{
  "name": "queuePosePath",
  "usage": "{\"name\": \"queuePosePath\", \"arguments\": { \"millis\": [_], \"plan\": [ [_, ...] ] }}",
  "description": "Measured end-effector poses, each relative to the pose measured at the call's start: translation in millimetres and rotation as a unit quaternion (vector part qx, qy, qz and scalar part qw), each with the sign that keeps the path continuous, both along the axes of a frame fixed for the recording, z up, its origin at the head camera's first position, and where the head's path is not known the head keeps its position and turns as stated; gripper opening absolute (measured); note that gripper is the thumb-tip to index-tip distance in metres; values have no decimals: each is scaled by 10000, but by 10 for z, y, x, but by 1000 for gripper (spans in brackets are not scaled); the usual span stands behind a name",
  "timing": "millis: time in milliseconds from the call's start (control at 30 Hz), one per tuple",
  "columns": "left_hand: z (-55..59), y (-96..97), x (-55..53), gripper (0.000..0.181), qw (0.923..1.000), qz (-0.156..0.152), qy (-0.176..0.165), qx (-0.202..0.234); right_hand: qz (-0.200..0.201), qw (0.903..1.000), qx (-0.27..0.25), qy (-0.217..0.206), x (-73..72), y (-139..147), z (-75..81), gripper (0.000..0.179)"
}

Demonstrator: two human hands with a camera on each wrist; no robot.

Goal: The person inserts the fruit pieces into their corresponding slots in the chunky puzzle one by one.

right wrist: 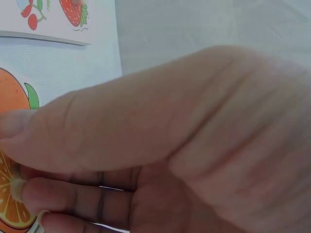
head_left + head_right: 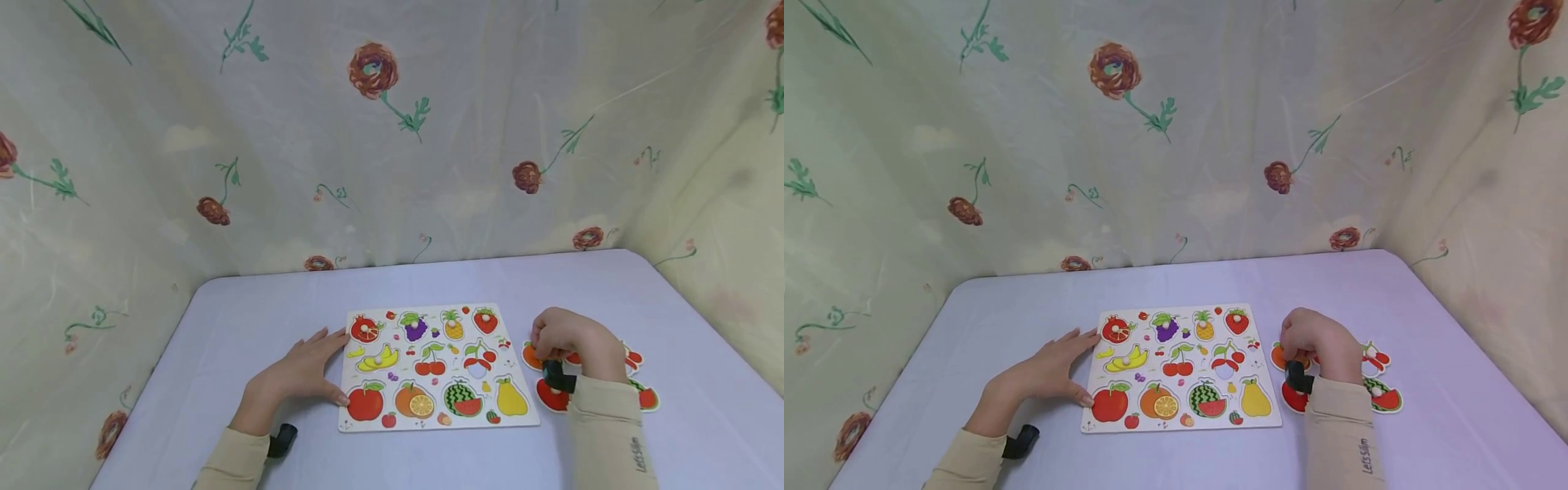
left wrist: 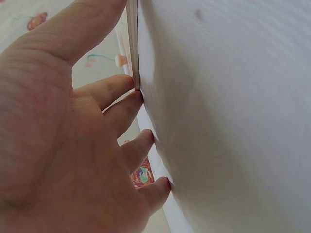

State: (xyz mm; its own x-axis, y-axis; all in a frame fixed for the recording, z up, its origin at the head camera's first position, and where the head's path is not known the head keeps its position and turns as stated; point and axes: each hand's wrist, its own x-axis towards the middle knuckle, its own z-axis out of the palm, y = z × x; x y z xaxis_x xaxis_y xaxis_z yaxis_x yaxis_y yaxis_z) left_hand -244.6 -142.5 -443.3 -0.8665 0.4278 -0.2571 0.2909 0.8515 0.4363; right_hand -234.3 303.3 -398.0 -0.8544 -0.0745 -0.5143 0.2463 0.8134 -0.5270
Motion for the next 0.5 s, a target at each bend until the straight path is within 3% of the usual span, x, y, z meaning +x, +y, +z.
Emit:
{"name": "queuePosePath", "arguments": {
  "millis": [500],
  "plan": [
    [6,5,-11,110,10000,-28,8,6,105,9999,-89,61,-9,24,-37,7]
  ]
}}
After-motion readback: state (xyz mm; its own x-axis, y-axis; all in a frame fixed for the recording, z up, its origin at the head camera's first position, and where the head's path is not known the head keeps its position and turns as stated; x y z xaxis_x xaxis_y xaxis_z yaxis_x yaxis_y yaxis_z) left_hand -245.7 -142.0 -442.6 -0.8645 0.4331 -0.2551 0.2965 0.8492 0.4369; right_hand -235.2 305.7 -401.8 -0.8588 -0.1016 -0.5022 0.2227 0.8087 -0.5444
